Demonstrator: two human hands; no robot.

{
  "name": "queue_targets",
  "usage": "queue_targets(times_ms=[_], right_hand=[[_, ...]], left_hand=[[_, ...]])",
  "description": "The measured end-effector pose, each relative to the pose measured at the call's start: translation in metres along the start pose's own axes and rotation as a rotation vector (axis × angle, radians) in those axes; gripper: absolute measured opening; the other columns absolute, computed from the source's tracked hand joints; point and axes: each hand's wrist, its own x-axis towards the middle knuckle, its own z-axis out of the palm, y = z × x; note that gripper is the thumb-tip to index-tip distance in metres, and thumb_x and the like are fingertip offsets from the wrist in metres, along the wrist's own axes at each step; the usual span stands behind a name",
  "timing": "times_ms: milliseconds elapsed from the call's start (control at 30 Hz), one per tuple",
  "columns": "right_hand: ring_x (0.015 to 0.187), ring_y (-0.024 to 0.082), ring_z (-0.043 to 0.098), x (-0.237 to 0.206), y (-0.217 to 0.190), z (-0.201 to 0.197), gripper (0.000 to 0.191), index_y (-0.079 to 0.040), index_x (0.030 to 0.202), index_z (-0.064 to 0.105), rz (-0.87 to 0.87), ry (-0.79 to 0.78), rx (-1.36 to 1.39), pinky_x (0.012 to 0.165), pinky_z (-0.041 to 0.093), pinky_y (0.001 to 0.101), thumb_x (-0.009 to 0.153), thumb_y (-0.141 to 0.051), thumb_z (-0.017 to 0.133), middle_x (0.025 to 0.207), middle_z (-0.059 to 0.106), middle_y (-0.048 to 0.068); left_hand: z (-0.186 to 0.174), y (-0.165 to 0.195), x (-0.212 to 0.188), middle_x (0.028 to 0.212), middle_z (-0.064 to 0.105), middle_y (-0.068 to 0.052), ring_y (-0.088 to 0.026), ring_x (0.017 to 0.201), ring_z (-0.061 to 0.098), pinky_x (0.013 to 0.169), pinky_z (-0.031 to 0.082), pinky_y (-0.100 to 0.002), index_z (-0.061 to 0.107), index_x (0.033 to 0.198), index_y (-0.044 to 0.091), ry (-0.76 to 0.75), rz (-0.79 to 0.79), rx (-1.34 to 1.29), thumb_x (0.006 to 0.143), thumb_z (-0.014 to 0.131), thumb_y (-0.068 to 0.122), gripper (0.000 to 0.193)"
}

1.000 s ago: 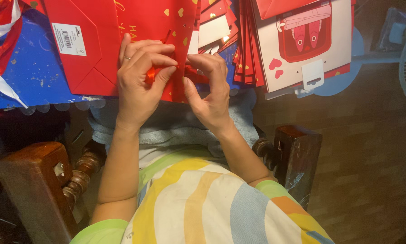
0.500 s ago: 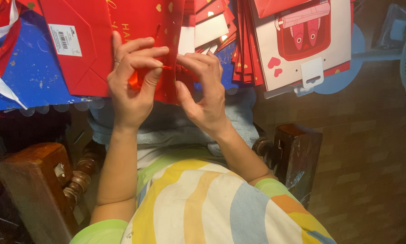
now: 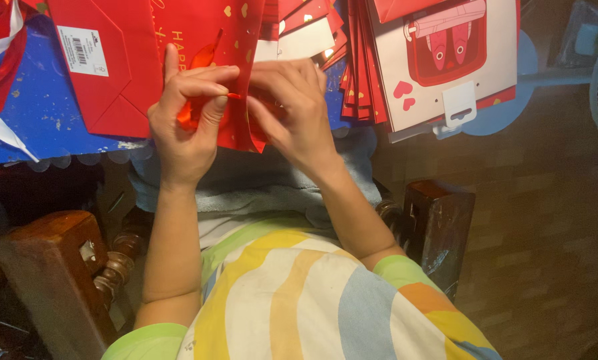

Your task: The person assembles small red Valentine's Day gift boxes by folding flaps, inserting white plastic clips, and attaching red ribbons. They handle multiple boxes one at a time, stacking completed units on the lap.

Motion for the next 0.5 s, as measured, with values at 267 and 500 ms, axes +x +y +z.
queue_targets(times_ms=[267, 500], right_hand=[[0.106, 0.019, 0.057, 0.006, -0.003, 0.005, 0.017, -0.011, 0.106, 0.066, 0.020, 0.042, 0.042, 0.101, 0.039, 0.0356, 0.092, -0.007, 0.075, 0.110, 0.068, -0.001], [0.098, 0.017, 0.060, -0.003, 0.002, 0.004, 0.014, -0.010, 0.108, 0.069, 0.155, 0.047, 0.218, 0.087, 0.051, 0.0298, 0.096, -0.003, 0.072, 0.102, 0.068, 0.000]], left_hand=[[-0.007, -0.006, 0.001, 0.122, 0.076, -0.010, -0.022, 0.123, 0.071, 0.135, 0.016, -0.046, 0.062, 0.109, 0.007, 0.002, -0.029, -0.079, 0.111, 0.069, 0.013, 0.009], [-0.009, -0.003, 0.003, 0.120, 0.076, -0.008, -0.021, 0.122, 0.071, 0.135, 0.016, -0.048, 0.063, 0.108, 0.008, -0.011, -0.021, -0.053, 0.111, 0.069, 0.011, 0.007]])
